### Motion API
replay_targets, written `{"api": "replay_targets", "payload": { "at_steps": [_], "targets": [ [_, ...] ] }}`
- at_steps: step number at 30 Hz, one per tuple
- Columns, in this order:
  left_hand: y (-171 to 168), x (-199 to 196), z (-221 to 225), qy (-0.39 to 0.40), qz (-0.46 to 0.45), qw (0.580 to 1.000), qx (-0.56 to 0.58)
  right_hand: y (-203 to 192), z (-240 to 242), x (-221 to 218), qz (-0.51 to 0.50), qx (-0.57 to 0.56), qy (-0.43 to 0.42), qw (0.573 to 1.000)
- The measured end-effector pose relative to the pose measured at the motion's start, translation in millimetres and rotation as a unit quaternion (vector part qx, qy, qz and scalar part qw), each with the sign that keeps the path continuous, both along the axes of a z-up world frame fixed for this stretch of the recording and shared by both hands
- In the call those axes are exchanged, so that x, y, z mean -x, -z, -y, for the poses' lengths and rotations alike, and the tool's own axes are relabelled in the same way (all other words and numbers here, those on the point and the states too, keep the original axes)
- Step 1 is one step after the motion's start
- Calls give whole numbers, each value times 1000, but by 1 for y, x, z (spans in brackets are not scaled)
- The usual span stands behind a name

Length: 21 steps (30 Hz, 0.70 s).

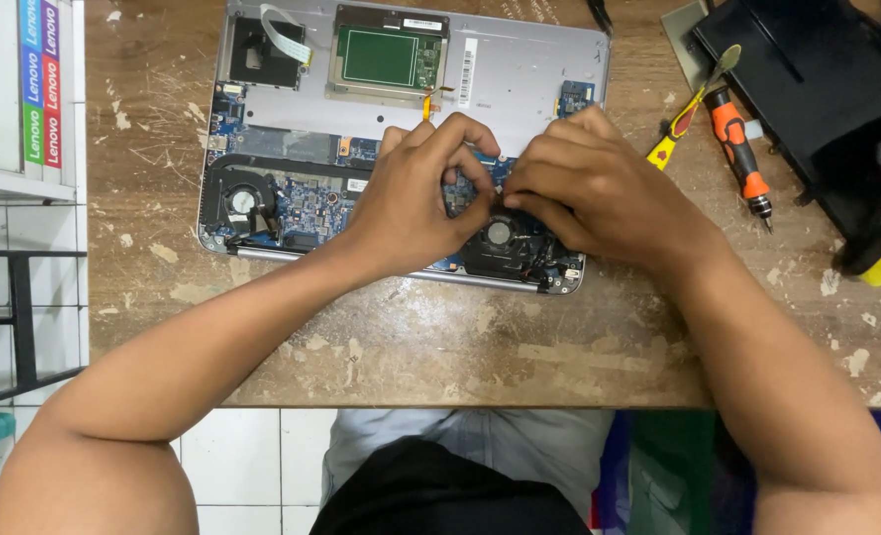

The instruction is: The person works on the internal components of a disassembled laptop placed on their lap. They use their hands to carefully disconnect and reconnect a small black ribbon cable to the motherboard near the cooling fan.

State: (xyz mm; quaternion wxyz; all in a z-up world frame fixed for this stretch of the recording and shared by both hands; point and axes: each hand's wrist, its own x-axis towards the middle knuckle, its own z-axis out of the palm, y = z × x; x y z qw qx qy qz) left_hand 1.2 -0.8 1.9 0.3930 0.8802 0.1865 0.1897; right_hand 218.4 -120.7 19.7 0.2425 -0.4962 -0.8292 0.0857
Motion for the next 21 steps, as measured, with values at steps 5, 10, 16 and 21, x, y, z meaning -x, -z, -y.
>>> {"api": "replay_targets", "payload": {
  "at_steps": [5,10,16,21],
  "targets": [
    [0,-1,1,-1,-5,1000,5,0,0,0,-28,4,-4,1000],
    [0,0,1,0,-3,1000,4,-5,0,-2,-15,19,-7,1000],
    [1,-1,0,0,-2,1000,1,2,-1,3,-53,-12,-6,999],
    [1,0,0,-1,-5,1000,3,-10,0,-5,-11,34,-18,999]
  ]
}}
